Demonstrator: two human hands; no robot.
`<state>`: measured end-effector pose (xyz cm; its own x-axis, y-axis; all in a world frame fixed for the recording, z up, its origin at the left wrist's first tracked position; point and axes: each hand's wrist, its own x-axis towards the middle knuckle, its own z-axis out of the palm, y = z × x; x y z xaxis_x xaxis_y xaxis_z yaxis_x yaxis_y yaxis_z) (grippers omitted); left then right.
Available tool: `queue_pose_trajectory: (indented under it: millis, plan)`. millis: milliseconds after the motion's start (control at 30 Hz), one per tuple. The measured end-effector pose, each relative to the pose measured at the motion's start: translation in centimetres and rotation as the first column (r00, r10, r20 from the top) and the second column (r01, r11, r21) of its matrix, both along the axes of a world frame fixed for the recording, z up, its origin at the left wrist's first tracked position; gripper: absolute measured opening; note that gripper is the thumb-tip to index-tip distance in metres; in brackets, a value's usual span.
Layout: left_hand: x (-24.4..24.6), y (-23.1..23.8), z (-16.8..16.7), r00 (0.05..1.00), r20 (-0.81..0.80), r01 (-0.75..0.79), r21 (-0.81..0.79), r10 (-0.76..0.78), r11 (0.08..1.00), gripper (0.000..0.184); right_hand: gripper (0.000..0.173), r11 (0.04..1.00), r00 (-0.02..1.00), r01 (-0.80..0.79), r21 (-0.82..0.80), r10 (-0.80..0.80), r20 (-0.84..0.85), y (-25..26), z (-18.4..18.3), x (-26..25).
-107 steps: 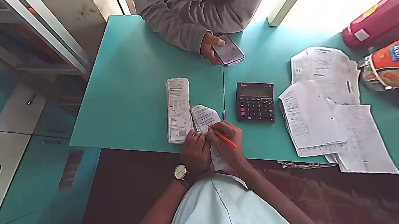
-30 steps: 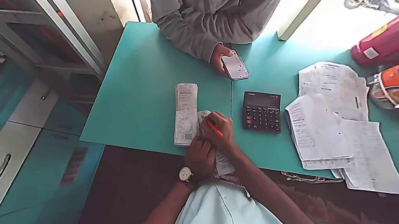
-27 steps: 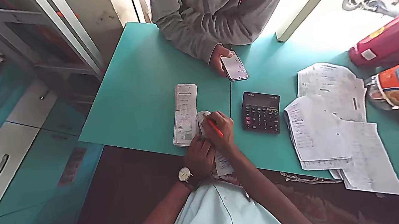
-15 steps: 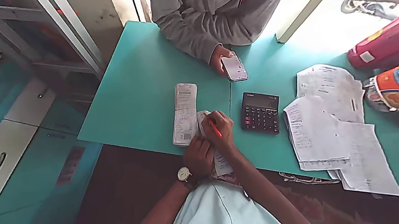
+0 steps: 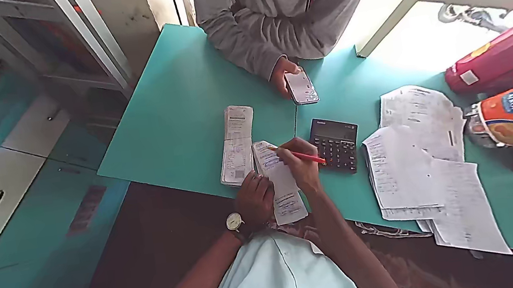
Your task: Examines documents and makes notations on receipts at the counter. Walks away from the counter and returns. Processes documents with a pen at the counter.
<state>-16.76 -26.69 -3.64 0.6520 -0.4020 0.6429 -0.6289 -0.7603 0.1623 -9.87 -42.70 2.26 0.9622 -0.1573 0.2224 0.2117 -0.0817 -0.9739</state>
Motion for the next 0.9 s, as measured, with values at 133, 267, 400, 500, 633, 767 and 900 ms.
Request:
queue_pose_trajectory:
  millis: [133,267,400,500,633,767,900]
  plan:
    - [0.2,-0.2,0.1,1.0,0.014,-0.017,-0.011,0.018,1.0,0.021,0.012,0.931,1.0,0.001,-0.366,0.003,0.009,1.2,-1.1,0.4]
    - [0.1,-0.3,0.0,1.0,0.011,-0.018,-0.018,0.018,1.0,0.02,0.015,0.873,0.999,0.042,-0.485,-0.032,0.03,1.5,-1.2,0.1]
    - [0.2,-0.1,0.1,1.0,0.002,-0.016,-0.009,0.016,1.0,0.022,0.013,0.92,0.994,0.064,-0.386,-0.025,0.107,1.1,-2.0,0.1]
    - [0.0,-0.1,0.3,1.0,-0.014,-0.008,-0.001,0.008,1.0,0.022,0.013,0.923,0.997,0.043,-0.382,-0.013,0.08,1.2,-2.0,0.1]
    - [0.2,-0.2,0.0,1.0,0.001,-0.009,-0.027,0.009,1.0,0.023,0.003,0.993,0.982,0.118,0.012,-0.119,0.145,-0.5,0.1,-0.4]
    - [-0.1,-0.2,-0.4,1.0,0.009,-0.022,-0.005,0.022,1.0,0.023,0.022,0.991,0.989,0.132,0.019,-0.133,0.066,-3.7,3.0,-1.9]
    - [-0.2,-0.1,0.4,0.996,-0.081,0.019,-0.143,-0.031,0.989,0.024,0.028,1.0,0.994,0.018,0.018,-0.02,0.112,-3.9,2.8,-5.2]
